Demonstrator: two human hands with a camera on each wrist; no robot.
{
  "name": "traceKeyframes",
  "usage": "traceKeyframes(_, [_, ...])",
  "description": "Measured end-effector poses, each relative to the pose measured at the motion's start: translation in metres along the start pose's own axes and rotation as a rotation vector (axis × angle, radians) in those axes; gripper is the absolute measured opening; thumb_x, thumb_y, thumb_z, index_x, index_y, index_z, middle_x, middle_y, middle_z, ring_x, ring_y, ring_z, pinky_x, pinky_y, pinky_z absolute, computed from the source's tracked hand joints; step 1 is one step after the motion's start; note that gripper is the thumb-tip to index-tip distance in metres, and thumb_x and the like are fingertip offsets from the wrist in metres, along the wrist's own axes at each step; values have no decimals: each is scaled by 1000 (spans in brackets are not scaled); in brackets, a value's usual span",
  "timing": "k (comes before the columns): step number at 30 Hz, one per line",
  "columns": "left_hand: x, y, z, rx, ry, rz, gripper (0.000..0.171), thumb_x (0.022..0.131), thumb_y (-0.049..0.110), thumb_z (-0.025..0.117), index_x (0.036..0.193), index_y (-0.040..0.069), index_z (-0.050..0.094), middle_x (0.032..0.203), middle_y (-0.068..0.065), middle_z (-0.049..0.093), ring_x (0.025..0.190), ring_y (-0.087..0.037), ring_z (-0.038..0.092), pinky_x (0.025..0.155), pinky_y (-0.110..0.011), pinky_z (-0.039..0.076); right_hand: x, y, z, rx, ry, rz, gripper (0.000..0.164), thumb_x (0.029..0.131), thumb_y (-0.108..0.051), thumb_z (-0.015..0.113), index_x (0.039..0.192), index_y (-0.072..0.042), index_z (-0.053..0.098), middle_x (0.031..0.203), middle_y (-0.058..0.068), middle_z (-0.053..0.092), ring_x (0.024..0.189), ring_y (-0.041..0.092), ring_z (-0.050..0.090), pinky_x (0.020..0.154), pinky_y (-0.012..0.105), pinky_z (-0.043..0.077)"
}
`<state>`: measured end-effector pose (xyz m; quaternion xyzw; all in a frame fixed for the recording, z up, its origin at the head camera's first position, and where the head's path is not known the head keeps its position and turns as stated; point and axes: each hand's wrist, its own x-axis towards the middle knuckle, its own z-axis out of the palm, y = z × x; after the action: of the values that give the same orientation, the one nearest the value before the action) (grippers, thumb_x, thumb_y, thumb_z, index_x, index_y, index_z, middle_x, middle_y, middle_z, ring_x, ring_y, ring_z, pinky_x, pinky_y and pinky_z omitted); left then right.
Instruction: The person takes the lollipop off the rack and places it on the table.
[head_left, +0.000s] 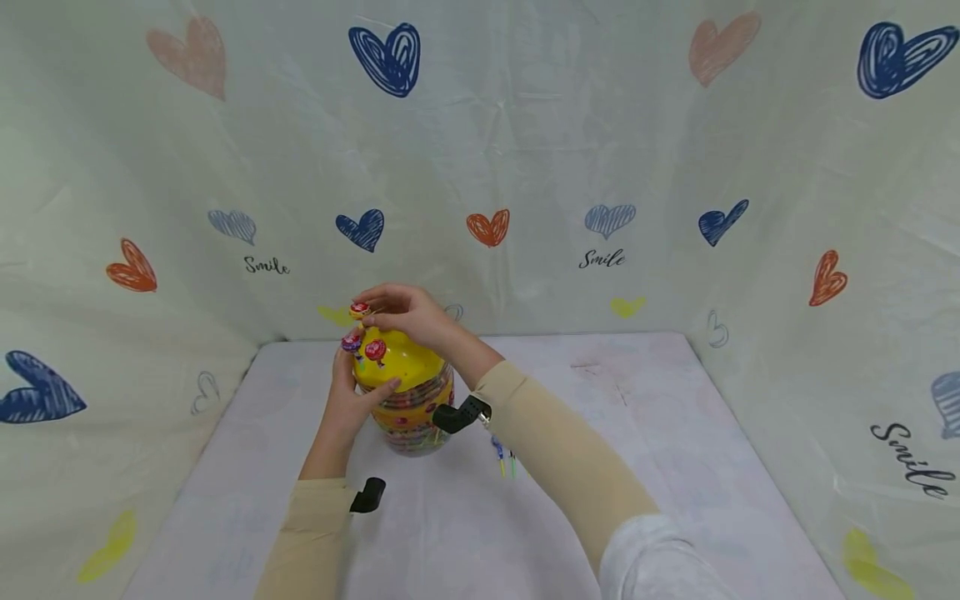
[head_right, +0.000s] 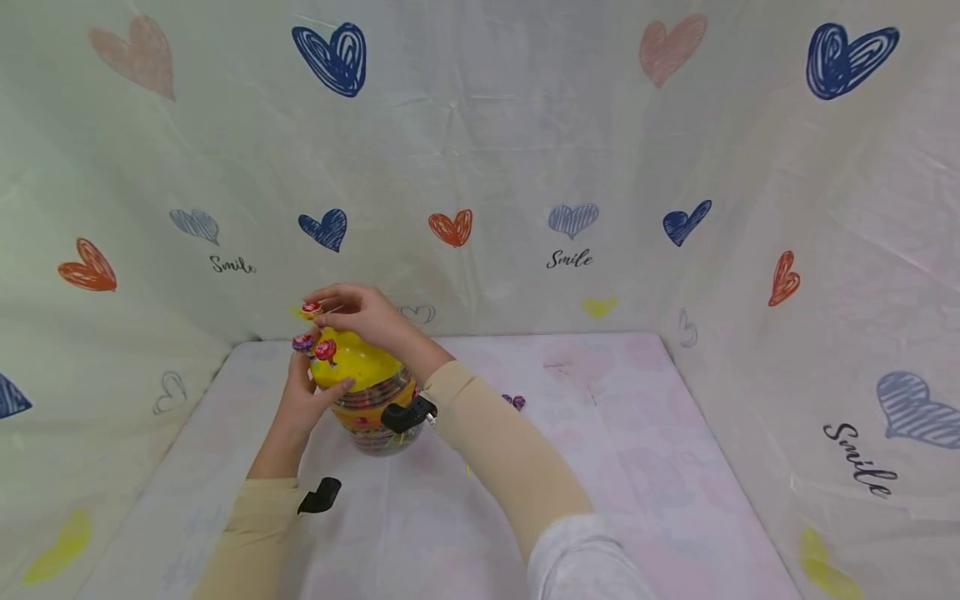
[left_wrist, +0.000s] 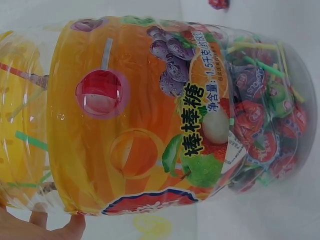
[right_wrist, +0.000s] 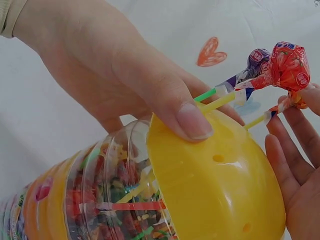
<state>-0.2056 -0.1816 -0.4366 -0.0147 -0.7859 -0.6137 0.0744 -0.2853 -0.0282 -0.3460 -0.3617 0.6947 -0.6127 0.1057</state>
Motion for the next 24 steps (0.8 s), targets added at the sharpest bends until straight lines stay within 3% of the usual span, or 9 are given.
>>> traceKeyframes(12, [-4,2,3,14,20,4,94,89,25,73,157,29,8,162,-2,3,148,-29,5,115,-59,6,-12,-2,-4,138,123,-40,30,96,-6,60,125,-1,61,115,12,65,99,20,64,87,31,54])
traceKeyframes(18, [-4,0,3,7,20,26,93,89,23,73,157,28,10,161,-4,4,147,-31,6,114,-61,6,-31,-4,-19,133,158,-57,29,96,-6,61,124,-1,62,112,11,66,97,22,64,86,34,55])
traceKeyframes(24, [-4,0,4,0,23,51,92,88,20,74,157,27,12,160,-6,5,147,-33,7,114,-62,6,-54,9,-36,147,197,-69,29,96,-4,60,124,0,61,111,11,65,96,25,64,86,35,54])
